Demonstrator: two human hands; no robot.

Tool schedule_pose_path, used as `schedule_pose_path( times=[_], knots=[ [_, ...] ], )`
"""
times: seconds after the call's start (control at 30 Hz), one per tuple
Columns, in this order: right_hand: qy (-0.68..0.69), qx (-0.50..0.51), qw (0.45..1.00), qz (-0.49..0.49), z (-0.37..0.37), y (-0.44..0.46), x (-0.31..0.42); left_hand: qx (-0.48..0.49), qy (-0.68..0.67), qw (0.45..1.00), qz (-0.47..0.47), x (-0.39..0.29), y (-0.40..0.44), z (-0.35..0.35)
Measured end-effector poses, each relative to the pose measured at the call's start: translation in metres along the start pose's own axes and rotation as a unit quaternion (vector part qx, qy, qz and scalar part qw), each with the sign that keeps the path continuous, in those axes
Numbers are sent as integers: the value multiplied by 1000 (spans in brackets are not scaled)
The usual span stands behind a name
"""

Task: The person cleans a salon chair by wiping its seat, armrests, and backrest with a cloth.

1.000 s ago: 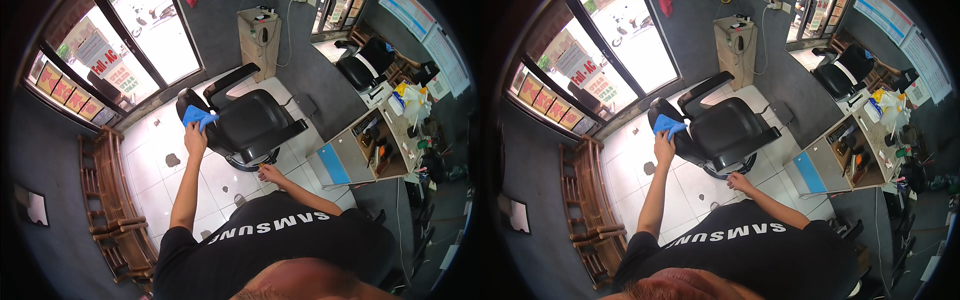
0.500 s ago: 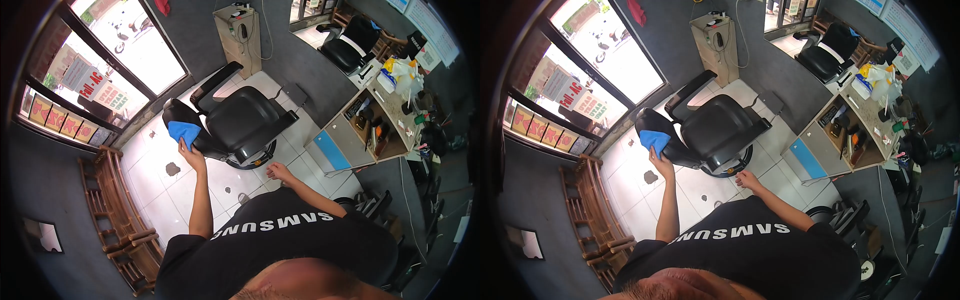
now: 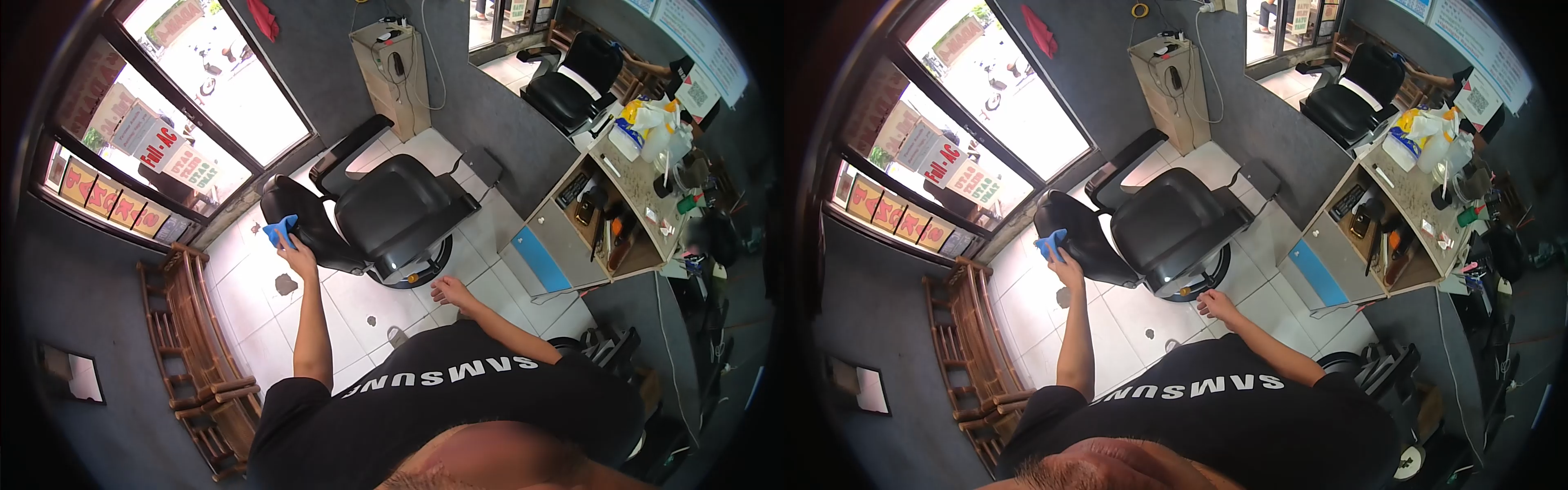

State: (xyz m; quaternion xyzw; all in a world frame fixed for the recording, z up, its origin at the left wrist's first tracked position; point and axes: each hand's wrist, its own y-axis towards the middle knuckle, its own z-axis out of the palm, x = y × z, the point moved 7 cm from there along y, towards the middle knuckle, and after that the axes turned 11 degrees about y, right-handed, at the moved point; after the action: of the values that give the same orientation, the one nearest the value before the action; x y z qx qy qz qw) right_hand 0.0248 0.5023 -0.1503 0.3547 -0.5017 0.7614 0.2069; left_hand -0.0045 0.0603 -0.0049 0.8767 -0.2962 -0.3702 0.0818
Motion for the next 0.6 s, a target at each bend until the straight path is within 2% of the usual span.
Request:
schedule_pose_path(
  times=[0.13, 0.17, 0.27, 0.3, 0.4, 0.47, 0.53, 0.57, 0.6],
  knots=[
    [0, -1, 1000, 26, -27, -2, -15, 18, -32, 999, 8, 23, -46, 8],
    [-2, 3, 1000, 30, -34, -2, -19, -7, -72, 997, 17, 26, -55, 6],
    [-15, 16, 999, 42, -48, -6, -22, 143, -120, 962, -199, 70, -73, 17],
    [-23, 19, 999, 43, -51, -5, -21, 177, -218, 909, -309, 77, -84, 19],
    [-36, 27, 998, 41, -59, 3, -19, 114, -196, 928, -295, 121, -55, 23],
    [-43, 31, 998, 39, -56, 9, -18, 84, -232, 929, -277, 147, -16, 34],
    [-55, 35, 997, 37, -51, 18, -11, 139, -131, 927, -324, 113, -1, 15],
    [-79, 34, 996, 33, -45, 22, -4, 70, -172, 960, -208, 108, 13, 26],
    [-90, 33, 995, 25, -38, 26, 4, 71, -222, 951, -205, 111, 17, 50]
  ],
)
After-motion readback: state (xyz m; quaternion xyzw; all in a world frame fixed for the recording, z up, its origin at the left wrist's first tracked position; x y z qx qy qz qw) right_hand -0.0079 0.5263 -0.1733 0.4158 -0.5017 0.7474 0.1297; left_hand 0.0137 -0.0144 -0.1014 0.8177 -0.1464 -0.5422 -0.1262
